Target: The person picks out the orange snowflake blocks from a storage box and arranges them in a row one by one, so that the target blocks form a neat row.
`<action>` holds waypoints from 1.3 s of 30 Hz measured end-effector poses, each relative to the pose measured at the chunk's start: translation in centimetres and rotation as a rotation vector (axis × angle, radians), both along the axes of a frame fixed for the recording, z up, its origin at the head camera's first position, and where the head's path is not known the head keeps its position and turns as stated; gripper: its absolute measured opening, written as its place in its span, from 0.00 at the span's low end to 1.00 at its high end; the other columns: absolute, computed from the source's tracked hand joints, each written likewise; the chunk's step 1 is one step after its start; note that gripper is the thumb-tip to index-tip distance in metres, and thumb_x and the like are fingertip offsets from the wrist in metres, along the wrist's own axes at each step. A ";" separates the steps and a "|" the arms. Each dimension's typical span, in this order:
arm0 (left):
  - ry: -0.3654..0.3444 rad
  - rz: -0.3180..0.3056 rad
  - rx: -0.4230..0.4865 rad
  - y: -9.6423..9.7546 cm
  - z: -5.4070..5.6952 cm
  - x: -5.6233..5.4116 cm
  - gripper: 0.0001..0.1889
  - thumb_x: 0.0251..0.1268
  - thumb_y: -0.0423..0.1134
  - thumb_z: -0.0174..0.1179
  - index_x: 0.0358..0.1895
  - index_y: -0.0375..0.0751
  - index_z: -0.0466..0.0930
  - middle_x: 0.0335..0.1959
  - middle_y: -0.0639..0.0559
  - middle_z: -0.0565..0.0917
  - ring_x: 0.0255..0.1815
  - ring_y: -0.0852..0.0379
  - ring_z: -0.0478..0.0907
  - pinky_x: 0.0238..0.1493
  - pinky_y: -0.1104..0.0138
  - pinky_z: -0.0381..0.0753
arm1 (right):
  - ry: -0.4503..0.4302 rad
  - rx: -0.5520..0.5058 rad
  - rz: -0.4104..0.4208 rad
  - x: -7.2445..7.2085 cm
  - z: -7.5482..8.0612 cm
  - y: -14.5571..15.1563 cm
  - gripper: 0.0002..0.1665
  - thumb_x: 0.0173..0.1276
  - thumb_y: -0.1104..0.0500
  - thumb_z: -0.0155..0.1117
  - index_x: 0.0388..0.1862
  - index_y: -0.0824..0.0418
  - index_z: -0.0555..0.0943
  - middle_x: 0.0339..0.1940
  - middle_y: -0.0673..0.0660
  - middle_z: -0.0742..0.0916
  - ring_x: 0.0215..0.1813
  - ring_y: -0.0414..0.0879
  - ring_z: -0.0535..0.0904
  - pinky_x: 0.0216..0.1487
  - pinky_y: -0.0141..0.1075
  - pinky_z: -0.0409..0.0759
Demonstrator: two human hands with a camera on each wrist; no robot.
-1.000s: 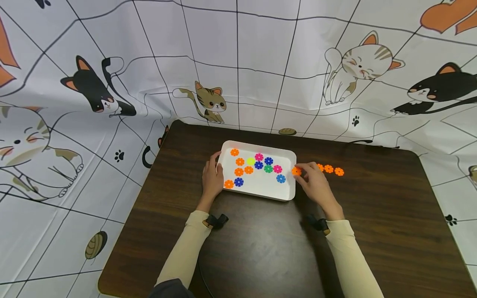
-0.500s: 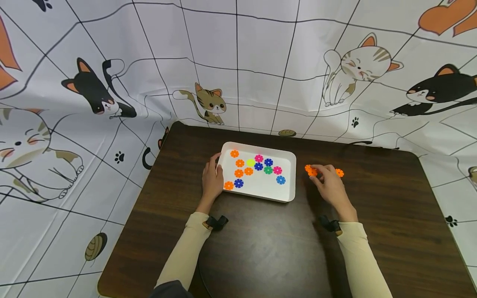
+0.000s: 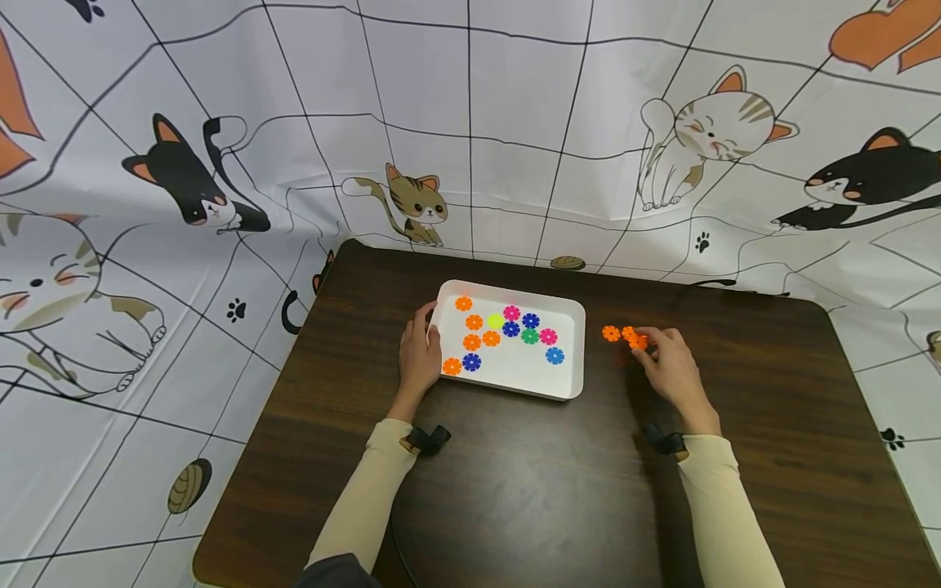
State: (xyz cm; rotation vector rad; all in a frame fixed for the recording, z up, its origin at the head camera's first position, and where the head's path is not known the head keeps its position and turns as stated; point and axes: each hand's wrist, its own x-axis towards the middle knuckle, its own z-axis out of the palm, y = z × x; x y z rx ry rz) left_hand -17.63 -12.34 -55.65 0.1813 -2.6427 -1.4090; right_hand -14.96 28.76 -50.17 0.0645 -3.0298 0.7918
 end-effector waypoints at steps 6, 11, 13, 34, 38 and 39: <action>0.002 -0.003 0.002 0.1 0.1 -0.1 0.24 0.81 0.39 0.43 0.76 0.57 0.64 0.55 0.38 0.77 0.54 0.40 0.72 0.59 0.46 0.69 | -0.005 0.012 -0.033 0.0 0.0 1.7 0.24 0.76 0.60 0.60 0.68 0.64 0.75 0.57 0.73 0.75 0.47 0.63 0.82 0.30 0.45 0.74; 0.001 -0.003 0.001 0.0 0.2 -0.1 0.24 0.81 0.39 0.43 0.76 0.58 0.63 0.55 0.38 0.76 0.54 0.41 0.72 0.58 0.47 0.70 | -0.037 0.012 -0.077 -0.2 0.0 3.2 0.24 0.77 0.61 0.58 0.70 0.65 0.73 0.61 0.76 0.72 0.49 0.67 0.81 0.34 0.52 0.75; 0.002 -0.004 0.001 0.0 0.2 -0.1 0.24 0.81 0.39 0.43 0.76 0.58 0.63 0.54 0.38 0.76 0.53 0.41 0.71 0.58 0.47 0.69 | -0.053 0.017 -0.097 -0.3 0.1 3.7 0.25 0.78 0.61 0.56 0.70 0.66 0.72 0.63 0.77 0.71 0.50 0.68 0.80 0.36 0.55 0.75; -0.010 0.002 0.000 -0.1 -0.1 0.1 0.24 0.81 0.39 0.44 0.76 0.57 0.63 0.57 0.38 0.76 0.56 0.41 0.72 0.60 0.46 0.70 | -0.181 0.096 -0.187 -1.2 -1.0 6.7 0.25 0.78 0.62 0.50 0.71 0.66 0.69 0.67 0.82 0.67 0.60 0.79 0.70 0.50 0.70 0.73; -0.006 0.005 -0.005 -0.1 -0.1 0.0 0.24 0.81 0.39 0.44 0.76 0.57 0.63 0.57 0.38 0.76 0.56 0.41 0.73 0.60 0.46 0.70 | -0.196 0.105 -0.201 -1.4 -1.3 6.9 0.26 0.78 0.61 0.50 0.72 0.67 0.69 0.68 0.82 0.66 0.60 0.79 0.70 0.51 0.70 0.73; -0.005 0.006 -0.005 -0.1 -0.1 0.0 0.24 0.81 0.39 0.44 0.76 0.56 0.64 0.58 0.38 0.76 0.56 0.41 0.73 0.60 0.46 0.70 | -0.198 0.105 -0.204 -1.4 -1.4 6.9 0.26 0.78 0.61 0.50 0.72 0.67 0.68 0.68 0.82 0.66 0.60 0.79 0.70 0.50 0.69 0.73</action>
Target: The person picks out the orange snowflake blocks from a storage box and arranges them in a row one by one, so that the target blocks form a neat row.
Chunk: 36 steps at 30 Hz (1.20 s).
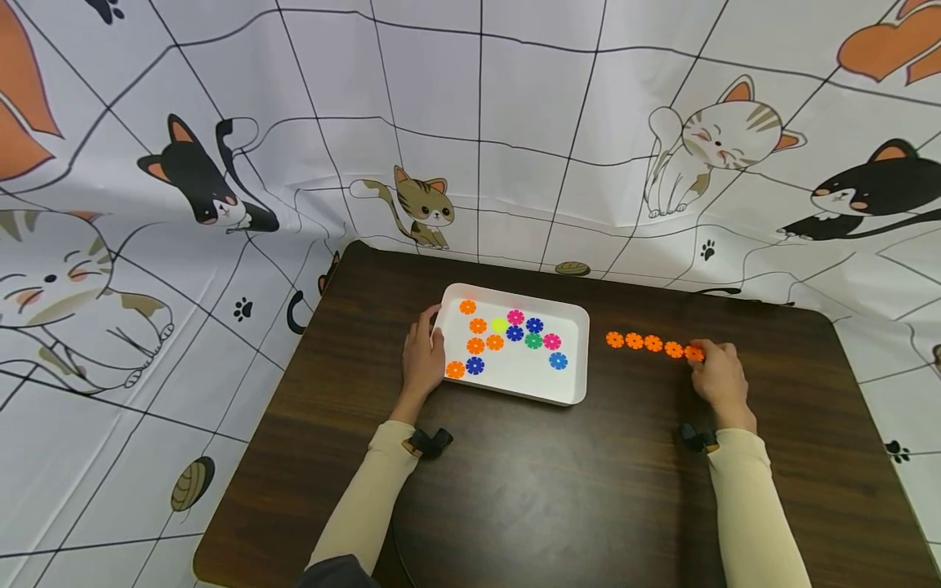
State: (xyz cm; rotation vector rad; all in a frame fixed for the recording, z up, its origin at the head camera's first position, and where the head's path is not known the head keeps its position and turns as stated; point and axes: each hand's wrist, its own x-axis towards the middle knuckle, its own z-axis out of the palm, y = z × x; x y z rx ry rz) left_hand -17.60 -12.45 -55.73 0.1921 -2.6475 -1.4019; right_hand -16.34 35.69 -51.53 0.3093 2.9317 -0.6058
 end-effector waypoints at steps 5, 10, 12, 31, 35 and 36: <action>-0.010 -0.001 0.003 0.1 0.1 0.1 0.24 0.81 0.40 0.44 0.76 0.57 0.64 0.58 0.38 0.76 0.57 0.41 0.73 0.62 0.46 0.70 | 0.008 -0.009 -0.008 0.0 -0.3 0.2 0.26 0.79 0.60 0.51 0.72 0.68 0.68 0.67 0.82 0.65 0.60 0.79 0.69 0.53 0.70 0.72; -0.019 0.001 0.003 0.2 0.0 0.3 0.24 0.81 0.39 0.44 0.75 0.57 0.64 0.57 0.38 0.77 0.57 0.40 0.73 0.61 0.46 0.70 | 0.034 -0.022 -0.009 0.3 -0.7 0.4 0.26 0.79 0.61 0.52 0.71 0.70 0.68 0.65 0.83 0.66 0.61 0.78 0.68 0.58 0.69 0.70; -0.018 0.001 -0.001 0.3 -0.1 0.3 0.24 0.81 0.39 0.44 0.75 0.57 0.64 0.57 0.38 0.77 0.57 0.40 0.73 0.61 0.46 0.70 | 0.045 -0.029 -0.014 0.5 -0.8 0.4 0.27 0.78 0.61 0.52 0.72 0.70 0.68 0.65 0.83 0.66 0.61 0.78 0.68 0.58 0.69 0.70; 0.001 -0.002 0.005 0.2 0.2 0.0 0.24 0.81 0.40 0.43 0.76 0.57 0.63 0.58 0.38 0.77 0.58 0.41 0.73 0.62 0.46 0.70 | 0.260 -0.117 0.090 0.6 1.6 -4.4 0.28 0.77 0.57 0.59 0.70 0.69 0.71 0.62 0.78 0.72 0.51 0.70 0.76 0.52 0.64 0.72; -0.010 -0.001 0.008 0.1 0.2 0.1 0.24 0.82 0.39 0.43 0.76 0.57 0.63 0.57 0.38 0.76 0.57 0.40 0.73 0.61 0.46 0.70 | 0.293 -0.148 0.160 0.5 2.2 -6.0 0.28 0.77 0.57 0.59 0.70 0.70 0.72 0.60 0.77 0.74 0.51 0.69 0.76 0.50 0.62 0.74; -0.011 0.001 0.007 0.1 0.2 0.1 0.24 0.82 0.39 0.43 0.76 0.57 0.63 0.57 0.38 0.76 0.57 0.40 0.73 0.61 0.47 0.70 | 0.296 -0.155 0.176 0.4 2.2 -6.4 0.27 0.77 0.57 0.59 0.69 0.70 0.73 0.60 0.77 0.74 0.51 0.69 0.76 0.50 0.62 0.74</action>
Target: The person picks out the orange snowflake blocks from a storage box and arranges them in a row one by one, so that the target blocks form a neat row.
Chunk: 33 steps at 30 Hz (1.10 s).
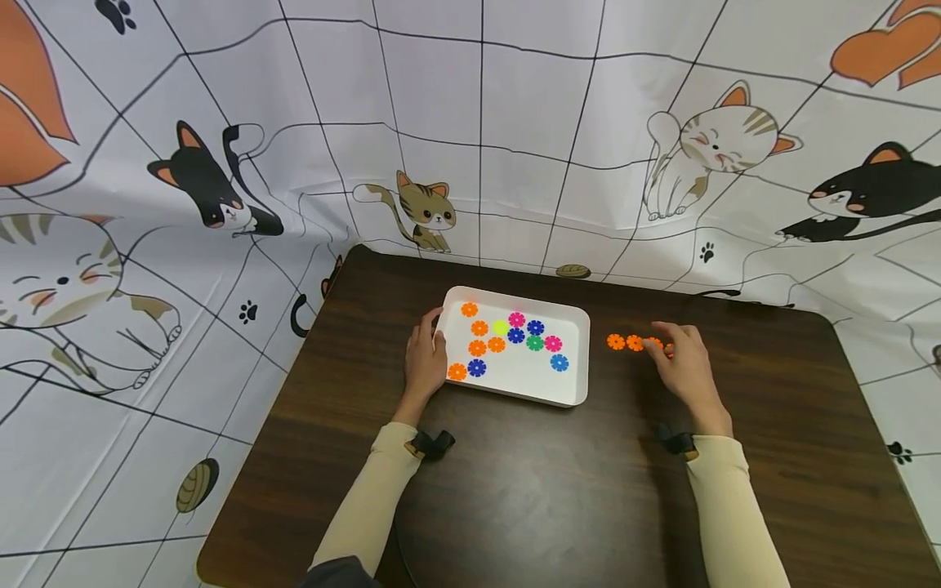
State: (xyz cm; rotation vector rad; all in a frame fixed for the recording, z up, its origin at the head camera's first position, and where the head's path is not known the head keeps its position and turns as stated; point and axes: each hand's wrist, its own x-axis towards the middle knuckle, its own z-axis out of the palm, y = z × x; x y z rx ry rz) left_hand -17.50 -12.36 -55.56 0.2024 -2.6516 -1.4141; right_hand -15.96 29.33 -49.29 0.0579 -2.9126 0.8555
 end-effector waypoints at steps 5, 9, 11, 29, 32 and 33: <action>0.003 0.000 -0.001 0.0 -0.1 0.1 0.24 0.82 0.39 0.43 0.76 0.57 0.64 0.58 0.37 0.76 0.57 0.40 0.73 0.62 0.46 0.70 | 0.017 -0.018 0.051 -0.2 0.4 -2.1 0.26 0.76 0.56 0.61 0.67 0.68 0.75 0.59 0.75 0.76 0.47 0.65 0.78 0.48 0.56 0.76; -0.006 -0.005 -0.001 0.0 -0.1 0.1 0.24 0.82 0.39 0.43 0.76 0.57 0.63 0.58 0.38 0.76 0.58 0.40 0.72 0.62 0.47 0.70 | 0.011 -0.034 0.077 -0.4 0.6 -3.9 0.26 0.75 0.55 0.63 0.66 0.67 0.76 0.58 0.72 0.77 0.47 0.63 0.79 0.48 0.54 0.78; -0.007 -0.007 -0.001 0.1 -0.2 0.1 0.24 0.82 0.39 0.43 0.76 0.57 0.63 0.58 0.38 0.76 0.57 0.41 0.72 0.61 0.47 0.70 | 0.005 -0.046 0.092 -0.6 0.8 -4.8 0.26 0.75 0.54 0.63 0.66 0.67 0.76 0.58 0.71 0.77 0.49 0.63 0.79 0.50 0.55 0.79; 0.016 -0.007 0.009 0.0 -0.1 0.0 0.24 0.81 0.38 0.44 0.75 0.57 0.64 0.56 0.37 0.76 0.56 0.40 0.73 0.59 0.47 0.70 | -0.048 -0.038 0.268 -1.5 1.1 -13.1 0.26 0.71 0.55 0.68 0.64 0.64 0.79 0.57 0.64 0.81 0.47 0.56 0.79 0.45 0.43 0.81; 0.012 -0.002 0.004 0.0 -0.2 0.0 0.24 0.81 0.38 0.44 0.75 0.57 0.64 0.56 0.38 0.76 0.55 0.41 0.72 0.59 0.47 0.70 | -0.061 -0.035 0.288 -1.6 0.7 -14.2 0.26 0.71 0.53 0.68 0.64 0.63 0.79 0.58 0.63 0.81 0.48 0.58 0.79 0.48 0.46 0.82; 0.011 -0.002 0.002 -0.1 -0.2 0.0 0.24 0.81 0.39 0.44 0.75 0.58 0.64 0.56 0.38 0.76 0.55 0.41 0.72 0.59 0.48 0.70 | -0.065 -0.038 0.293 -1.5 0.6 -14.5 0.27 0.71 0.52 0.68 0.64 0.63 0.80 0.58 0.63 0.81 0.48 0.58 0.80 0.49 0.48 0.82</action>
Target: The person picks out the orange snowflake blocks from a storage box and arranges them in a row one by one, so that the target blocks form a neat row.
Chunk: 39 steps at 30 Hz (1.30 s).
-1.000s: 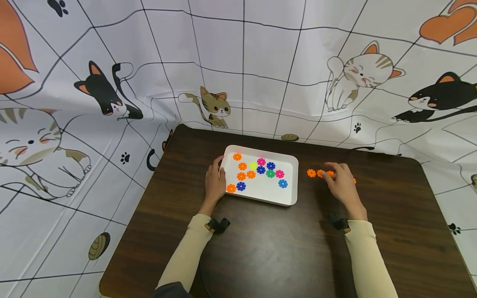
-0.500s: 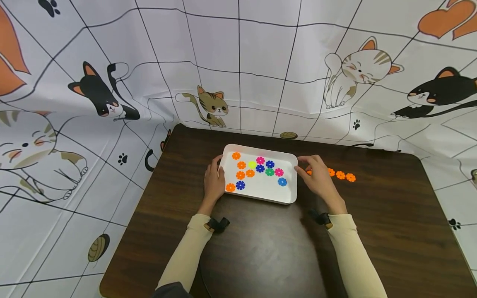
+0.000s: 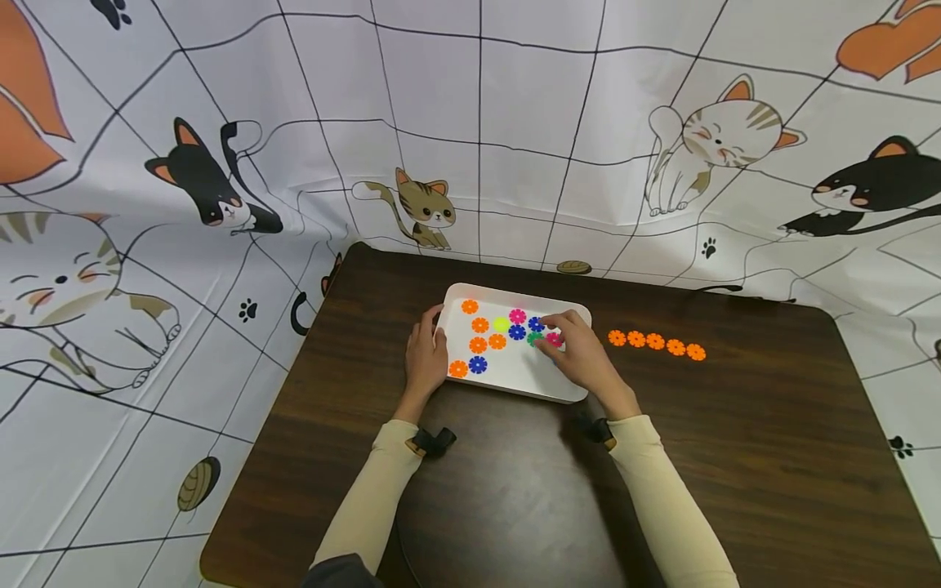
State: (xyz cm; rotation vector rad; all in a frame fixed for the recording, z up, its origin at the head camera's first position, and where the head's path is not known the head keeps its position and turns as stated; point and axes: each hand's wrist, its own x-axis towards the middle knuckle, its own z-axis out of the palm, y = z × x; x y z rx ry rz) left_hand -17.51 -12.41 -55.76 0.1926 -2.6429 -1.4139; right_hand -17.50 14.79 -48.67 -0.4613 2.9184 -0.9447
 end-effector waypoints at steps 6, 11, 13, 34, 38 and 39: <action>0.001 -0.002 -0.002 0.1 -0.1 -0.1 0.24 0.81 0.39 0.43 0.76 0.57 0.63 0.58 0.38 0.76 0.57 0.41 0.73 0.60 0.47 0.70 | -0.041 0.006 0.018 -0.3 -0.7 -1.7 0.27 0.70 0.51 0.69 0.64 0.63 0.80 0.56 0.64 0.82 0.46 0.54 0.78 0.51 0.47 0.82; 0.001 0.000 0.001 0.1 -0.1 -0.1 0.24 0.81 0.39 0.43 0.75 0.57 0.64 0.59 0.38 0.76 0.58 0.41 0.73 0.62 0.46 0.70 | -0.059 0.006 0.032 -0.4 -1.3 -2.9 0.27 0.70 0.51 0.70 0.63 0.63 0.80 0.55 0.64 0.82 0.46 0.53 0.78 0.53 0.47 0.82; 0.004 0.001 -0.001 0.1 -0.1 -0.1 0.24 0.81 0.39 0.43 0.75 0.57 0.64 0.59 0.38 0.76 0.59 0.41 0.73 0.62 0.46 0.70 | -0.063 0.008 0.036 -0.4 -1.5 -3.2 0.27 0.70 0.51 0.70 0.62 0.64 0.80 0.55 0.64 0.83 0.47 0.54 0.78 0.55 0.48 0.81; 0.014 0.004 -0.005 -0.1 0.1 -0.1 0.24 0.81 0.39 0.43 0.76 0.57 0.64 0.57 0.39 0.77 0.56 0.42 0.73 0.59 0.48 0.70 | -0.036 0.023 0.063 -1.0 -2.9 -5.4 0.23 0.70 0.53 0.69 0.60 0.62 0.83 0.49 0.61 0.83 0.45 0.52 0.80 0.48 0.45 0.82; 0.030 -0.004 0.003 -0.1 0.2 0.0 0.24 0.81 0.38 0.43 0.75 0.56 0.65 0.52 0.38 0.77 0.51 0.41 0.72 0.55 0.50 0.68 | -0.032 0.039 0.075 -1.1 -3.0 -5.9 0.22 0.70 0.54 0.69 0.59 0.62 0.83 0.49 0.61 0.83 0.46 0.52 0.80 0.51 0.45 0.82; 0.032 -0.006 0.004 0.0 0.3 0.0 0.24 0.81 0.38 0.43 0.75 0.56 0.65 0.51 0.38 0.77 0.50 0.41 0.72 0.54 0.50 0.68 | -0.032 0.044 0.076 -1.1 -3.0 -6.0 0.22 0.70 0.54 0.69 0.59 0.62 0.83 0.49 0.61 0.83 0.46 0.52 0.80 0.51 0.45 0.82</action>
